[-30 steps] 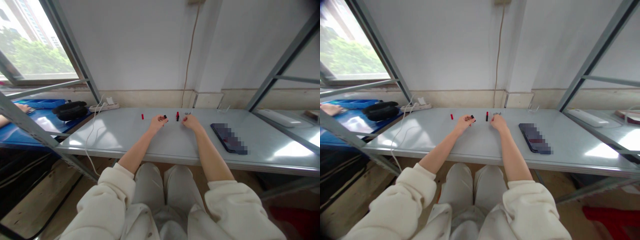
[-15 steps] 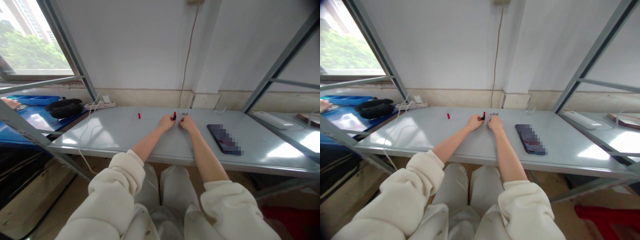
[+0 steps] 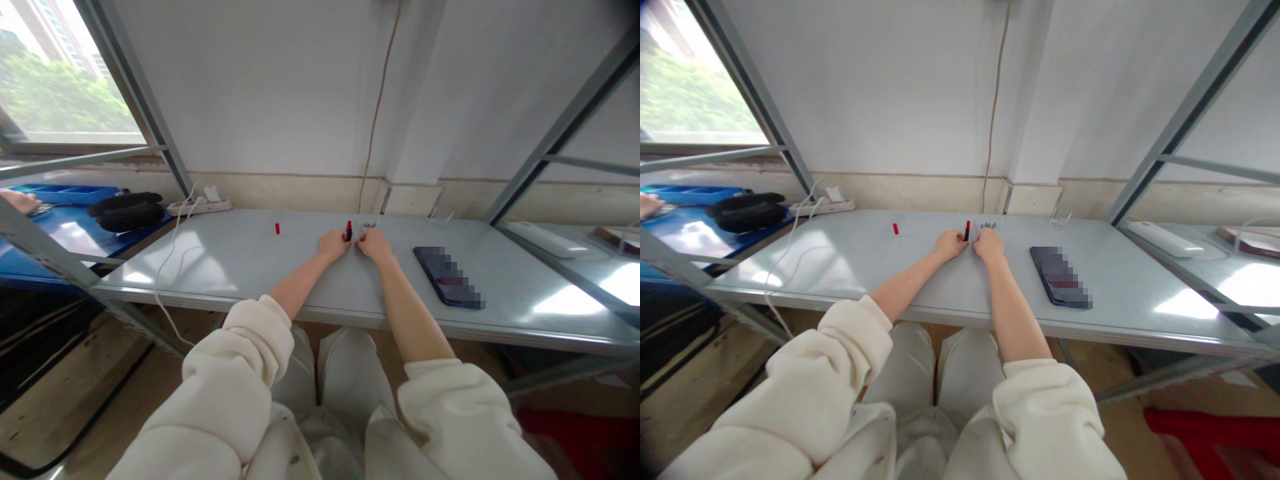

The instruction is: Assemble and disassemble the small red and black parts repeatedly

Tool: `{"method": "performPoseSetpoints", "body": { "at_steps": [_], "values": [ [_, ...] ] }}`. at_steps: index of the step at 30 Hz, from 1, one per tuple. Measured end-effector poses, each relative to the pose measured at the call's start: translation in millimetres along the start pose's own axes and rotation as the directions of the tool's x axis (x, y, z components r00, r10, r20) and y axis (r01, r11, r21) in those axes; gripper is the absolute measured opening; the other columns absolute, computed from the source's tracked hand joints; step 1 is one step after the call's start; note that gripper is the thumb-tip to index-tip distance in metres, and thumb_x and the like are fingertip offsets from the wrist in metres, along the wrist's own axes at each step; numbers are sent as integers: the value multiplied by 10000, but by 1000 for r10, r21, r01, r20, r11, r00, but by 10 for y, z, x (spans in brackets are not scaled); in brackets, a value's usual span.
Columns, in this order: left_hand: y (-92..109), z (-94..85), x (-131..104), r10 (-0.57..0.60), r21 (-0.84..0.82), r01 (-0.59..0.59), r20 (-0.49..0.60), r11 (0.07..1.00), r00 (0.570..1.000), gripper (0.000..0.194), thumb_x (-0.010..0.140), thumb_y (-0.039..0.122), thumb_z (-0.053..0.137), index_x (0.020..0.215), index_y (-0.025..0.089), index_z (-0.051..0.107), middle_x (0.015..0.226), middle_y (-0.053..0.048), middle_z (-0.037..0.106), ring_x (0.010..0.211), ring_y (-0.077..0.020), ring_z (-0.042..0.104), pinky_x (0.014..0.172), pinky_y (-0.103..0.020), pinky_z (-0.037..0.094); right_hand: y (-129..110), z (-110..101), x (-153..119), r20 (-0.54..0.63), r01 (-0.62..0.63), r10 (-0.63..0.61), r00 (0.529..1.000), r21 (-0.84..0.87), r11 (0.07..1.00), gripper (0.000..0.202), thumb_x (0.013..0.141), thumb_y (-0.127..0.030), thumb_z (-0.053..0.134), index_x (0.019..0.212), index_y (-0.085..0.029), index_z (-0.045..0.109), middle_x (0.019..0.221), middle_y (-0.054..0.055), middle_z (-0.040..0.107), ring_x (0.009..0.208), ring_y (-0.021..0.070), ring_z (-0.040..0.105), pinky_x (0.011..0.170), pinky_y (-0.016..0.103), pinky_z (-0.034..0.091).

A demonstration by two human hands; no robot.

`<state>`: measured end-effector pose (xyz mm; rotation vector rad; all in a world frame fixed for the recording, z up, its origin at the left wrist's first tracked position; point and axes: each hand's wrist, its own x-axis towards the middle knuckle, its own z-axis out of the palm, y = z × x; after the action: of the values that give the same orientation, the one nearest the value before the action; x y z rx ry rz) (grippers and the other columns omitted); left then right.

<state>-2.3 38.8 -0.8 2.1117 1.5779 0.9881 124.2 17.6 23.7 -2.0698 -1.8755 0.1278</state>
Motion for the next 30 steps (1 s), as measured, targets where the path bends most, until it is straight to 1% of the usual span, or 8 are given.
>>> {"method": "performPoseSetpoints", "body": {
  "at_steps": [4, 8, 13, 16, 18, 21, 25, 30],
  "values": [
    [-39, -124, 18, 17, 33, -17, 15, 999, 1000, 243, 574, 375, 717, 668, 180, 606, 791, -89, 632, 912, -256, 547, 796, -344, 399, -10, -7, -15, 9, -4, 4, 1000, -10, 1000, 216, 720, -226, 580, 897, -134, 664, 931, 149, 656, 901, 238, 612, 723, 302, 472],
    [-123, -432, 52, 122, 53, -120, -25, 991, 992, 278, 603, 352, 705, 782, 168, 600, 930, -129, 602, 1058, -299, 474, 856, -372, 364, -28, -24, -29, 15, -12, 12, 1000, -11, 1000, 222, 730, -232, 574, 903, -126, 663, 940, 160, 651, 903, 241, 611, 728, 309, 473],
    [-289, -971, 68, 226, 419, -187, -45, 889, 973, 263, 755, 305, 546, 953, 138, 591, 1057, -159, 562, 1087, -296, 448, 915, -412, 318, -46, -66, -57, 49, -27, 28, 998, -23, 999, 287, 732, -267, 588, 965, -110, 640, 986, 182, 635, 923, 271, 605, 726, 328, 469],
    [-435, -1226, 31, 202, 582, -162, -5, 797, 979, 302, 797, 301, 468, 1007, 115, 580, 1072, -180, 553, 1085, -292, 448, 898, -399, 333, -56, -93, -89, 66, -9, 13, 998, -55, 998, 373, 732, -290, 599, 1045, -87, 604, 1051, 211, 608, 980, 299, 580, 758, 351, 459],
    [-547, -1328, -16, 169, 628, -130, -1, 767, 986, 325, 810, 322, 446, 1034, 121, 569, 1083, -176, 551, 1090, -280, 445, 895, -382, 337, -61, -102, -103, 79, -7, 13, 997, -69, 998, 427, 736, -314, 600, 1088, -74, 579, 1092, 222, 589, 1013, 315, 562, 781, 366, 450],
    [-710, -1376, -104, 101, 625, -72, -10, 777, 995, 380, 818, 382, 434, 1063, 115, 551, 1093, -182, 549, 1087, -277, 453, 891, -366, 339, -69, -103, -104, 107, -7, 13, 994, -62, 998, 439, 769, -347, 563, 1105, -64, 567, 1115, 231, 576, 1035, 323, 549, 797, 375, 440],
    [-867, -1322, -189, -4, 619, 3, 0, 785, 1000, 428, 853, 424, 348, 1081, 114, 535, 1082, -181, 558, 1031, -267, 508, 848, -349, 370, -83, -97, -86, 99, -19, 24, 995, -47, 999, 392, 816, -345, 502, 1086, -70, 573, 1106, 227, 579, 1055, 303, 541, 815, 357, 429],
    [-929, -1252, -196, -94, 628, 60, 21, 776, 995, 438, 895, 344, 217, 1091, 109, 530, 1109, -168, 550, 998, -242, 537, 827, -331, 390, -93, -82, -61, 77, -42, 44, 996, -28, 999, 355, 833, -318, 474, 1072, -72, 568, 1083, 207, 593, 1043, 271, 552, 816, 323, 431]
  ]
}}
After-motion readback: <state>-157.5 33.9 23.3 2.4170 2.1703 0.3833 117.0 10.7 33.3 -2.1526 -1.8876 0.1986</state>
